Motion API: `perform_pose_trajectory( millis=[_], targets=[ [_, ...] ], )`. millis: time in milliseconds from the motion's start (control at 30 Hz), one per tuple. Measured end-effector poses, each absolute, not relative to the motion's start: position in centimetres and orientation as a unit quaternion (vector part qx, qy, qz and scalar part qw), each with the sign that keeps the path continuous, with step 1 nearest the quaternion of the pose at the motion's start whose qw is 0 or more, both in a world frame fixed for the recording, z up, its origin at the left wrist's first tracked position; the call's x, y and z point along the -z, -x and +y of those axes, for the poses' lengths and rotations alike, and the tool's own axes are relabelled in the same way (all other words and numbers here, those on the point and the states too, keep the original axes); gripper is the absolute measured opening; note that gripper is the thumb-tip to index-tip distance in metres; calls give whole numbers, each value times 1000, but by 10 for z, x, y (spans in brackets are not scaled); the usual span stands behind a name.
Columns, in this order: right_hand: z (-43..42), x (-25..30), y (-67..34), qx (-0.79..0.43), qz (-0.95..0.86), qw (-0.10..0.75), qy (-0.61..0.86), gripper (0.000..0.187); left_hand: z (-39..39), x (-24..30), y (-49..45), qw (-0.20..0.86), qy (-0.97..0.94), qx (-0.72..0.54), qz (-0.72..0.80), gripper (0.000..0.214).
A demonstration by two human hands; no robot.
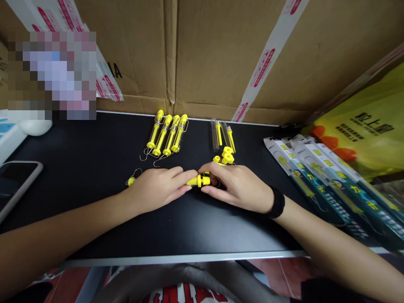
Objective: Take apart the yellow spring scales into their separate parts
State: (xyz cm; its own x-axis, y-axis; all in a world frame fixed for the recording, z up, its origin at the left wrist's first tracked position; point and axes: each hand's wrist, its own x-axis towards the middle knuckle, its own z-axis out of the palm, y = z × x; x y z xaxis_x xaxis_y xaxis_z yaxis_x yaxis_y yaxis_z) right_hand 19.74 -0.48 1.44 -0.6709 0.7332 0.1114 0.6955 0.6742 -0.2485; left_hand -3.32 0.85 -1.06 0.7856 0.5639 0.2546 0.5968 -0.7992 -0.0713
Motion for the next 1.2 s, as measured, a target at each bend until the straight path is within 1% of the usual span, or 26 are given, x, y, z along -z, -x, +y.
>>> perform_pose_trajectory(
  millis=[100, 233, 500, 567, 700, 833, 967, 1133, 1200],
  targets=[
    [-4, -14, -197, -88, -914, 89, 385, 28, 9, 11, 33, 77, 941, 116, -308, 30],
    [-4, -14, -198, -79, -914, 97, 387, 22, 8, 12, 32, 77, 940, 113, -311, 29],
    [-6, -12, -197, -75, -912, 118, 385, 17, 9, 12, 33, 75, 941, 112, -310, 29],
    [-6, -11, -197, -74, -912, 122, 384, 18, 9, 12, 33, 74, 942, 110, -310, 30],
    [-6, -13, -197, -79, -911, 116, 389, 32, 9, 12, 33, 73, 942, 113, -306, 30],
    [-5, -15, -197, -79, -913, 95, 388, 25, 9, 11, 33, 73, 942, 116, -307, 29],
    [-5, -13, -197, -85, -910, 102, 392, 20, 9, 11, 33, 71, 942, 109, -310, 30],
    [-6, -12, -196, -77, -910, 111, 392, 19, 9, 11, 33, 72, 942, 107, -309, 30],
    [-6, -12, -197, -76, -910, 112, 393, 21, 9, 11, 33, 73, 942, 109, -310, 30]
  ],
)
